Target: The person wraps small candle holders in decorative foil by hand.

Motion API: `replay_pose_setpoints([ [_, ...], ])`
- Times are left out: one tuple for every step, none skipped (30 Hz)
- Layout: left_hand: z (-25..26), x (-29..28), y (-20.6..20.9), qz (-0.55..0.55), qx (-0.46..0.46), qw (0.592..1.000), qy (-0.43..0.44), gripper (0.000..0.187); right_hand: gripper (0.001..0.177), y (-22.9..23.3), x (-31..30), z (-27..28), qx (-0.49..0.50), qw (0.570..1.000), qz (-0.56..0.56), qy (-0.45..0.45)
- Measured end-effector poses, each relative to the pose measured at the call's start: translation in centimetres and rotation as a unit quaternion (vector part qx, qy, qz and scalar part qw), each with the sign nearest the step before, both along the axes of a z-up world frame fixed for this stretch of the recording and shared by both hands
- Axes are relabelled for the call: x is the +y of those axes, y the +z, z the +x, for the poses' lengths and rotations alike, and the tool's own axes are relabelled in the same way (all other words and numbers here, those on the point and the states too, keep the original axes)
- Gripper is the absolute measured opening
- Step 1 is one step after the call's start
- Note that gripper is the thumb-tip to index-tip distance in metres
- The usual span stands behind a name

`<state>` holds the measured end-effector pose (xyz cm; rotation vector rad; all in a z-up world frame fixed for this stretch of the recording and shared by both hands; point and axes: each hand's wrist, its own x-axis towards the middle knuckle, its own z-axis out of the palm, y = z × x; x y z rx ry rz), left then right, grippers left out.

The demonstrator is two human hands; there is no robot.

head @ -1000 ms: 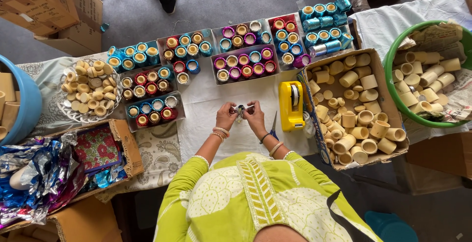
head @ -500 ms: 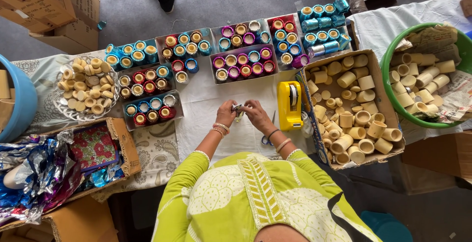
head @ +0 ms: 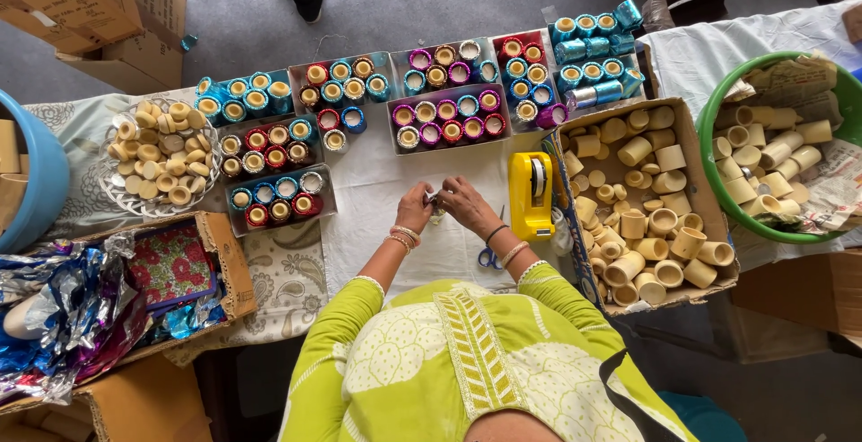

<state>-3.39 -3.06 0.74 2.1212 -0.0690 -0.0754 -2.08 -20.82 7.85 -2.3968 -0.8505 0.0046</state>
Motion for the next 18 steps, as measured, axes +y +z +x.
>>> replay_pose_setpoints([
  [-0.1,-0.1,0.0,0.000,0.000,1.000,0.000,0.034,0.014,-0.5,0.1,0.0,0.000,1.000,0.000,0.000],
  [-0.1,-0.1,-0.1,0.000,-0.003,1.000,0.002,0.032,0.015,-1.1,0.2,-0.1,0.012,1.000,0.010,-0.004],
  [-0.1,-0.2,-0.1,0.000,-0.006,1.000,0.004,0.031,0.016,-1.6,0.3,-0.1,0.023,1.000,0.019,-0.008],
  [-0.2,-0.1,0.0,0.000,-0.006,1.000,0.004,0.031,0.016,-1.7,0.4,-0.1,0.023,1.000,0.019,-0.008],
  [-0.3,0.0,0.2,-0.006,-0.006,1.000,0.005,0.030,0.018,-1.8,0.6,-0.2,0.035,0.999,0.036,-0.019],
  [-0.3,0.0,0.3,-0.012,-0.005,1.000,0.005,0.030,0.021,-1.9,0.7,-0.3,0.047,0.997,0.053,-0.030],
  [-0.6,0.0,0.4,-0.012,-0.005,1.000,0.006,0.030,0.021,-1.5,0.9,-0.3,0.047,0.997,0.053,-0.029],
  [-0.7,0.1,0.6,-0.016,-0.008,1.000,0.010,0.029,0.034,-1.1,1.1,-0.3,0.063,0.992,0.089,-0.062],
  [-0.9,0.1,0.7,-0.020,-0.011,1.000,0.014,0.028,0.048,-0.7,1.3,-0.3,0.078,0.985,0.125,-0.094],
  [-1.2,0.2,0.8,-0.020,-0.011,1.000,0.014,0.028,0.048,-1.3,1.3,-0.3,0.079,0.984,0.126,-0.094],
  [-1.4,0.2,0.9,-0.027,-0.027,0.999,0.012,0.027,0.051,-1.9,1.3,-0.3,0.124,0.971,0.163,-0.127],
  [-1.6,0.2,1.1,-0.035,-0.044,0.998,0.009,0.026,0.055,-2.4,1.2,-0.2,0.167,0.952,0.199,-0.160],
  [-1.7,0.1,1.0,-0.035,-0.044,0.998,0.009,0.026,0.055,-3.2,1.2,-0.2,0.167,0.952,0.199,-0.160],
  [-1.8,0.1,0.9,-0.026,-0.066,0.997,0.008,0.024,0.050,-4.0,1.1,-0.2,0.187,0.947,0.190,-0.179],
  [-1.9,0.1,0.9,-0.018,-0.088,0.996,0.008,0.021,0.046,-4.8,1.1,-0.1,0.207,0.941,0.181,-0.198],
  [-2.0,0.2,0.7,-0.018,-0.088,0.996,0.008,0.021,0.046,-5.2,1.1,-0.1,0.207,0.941,0.181,-0.198],
  [-2.0,0.2,0.4,-0.015,-0.095,0.995,0.004,0.018,0.041,-5.6,1.1,-0.1,0.202,0.942,0.184,-0.196],
  [-2.1,0.2,0.2,-0.012,-0.102,0.995,0.000,0.015,0.037,-6.0,1.1,-0.1,0.197,0.943,0.186,-0.194],
])
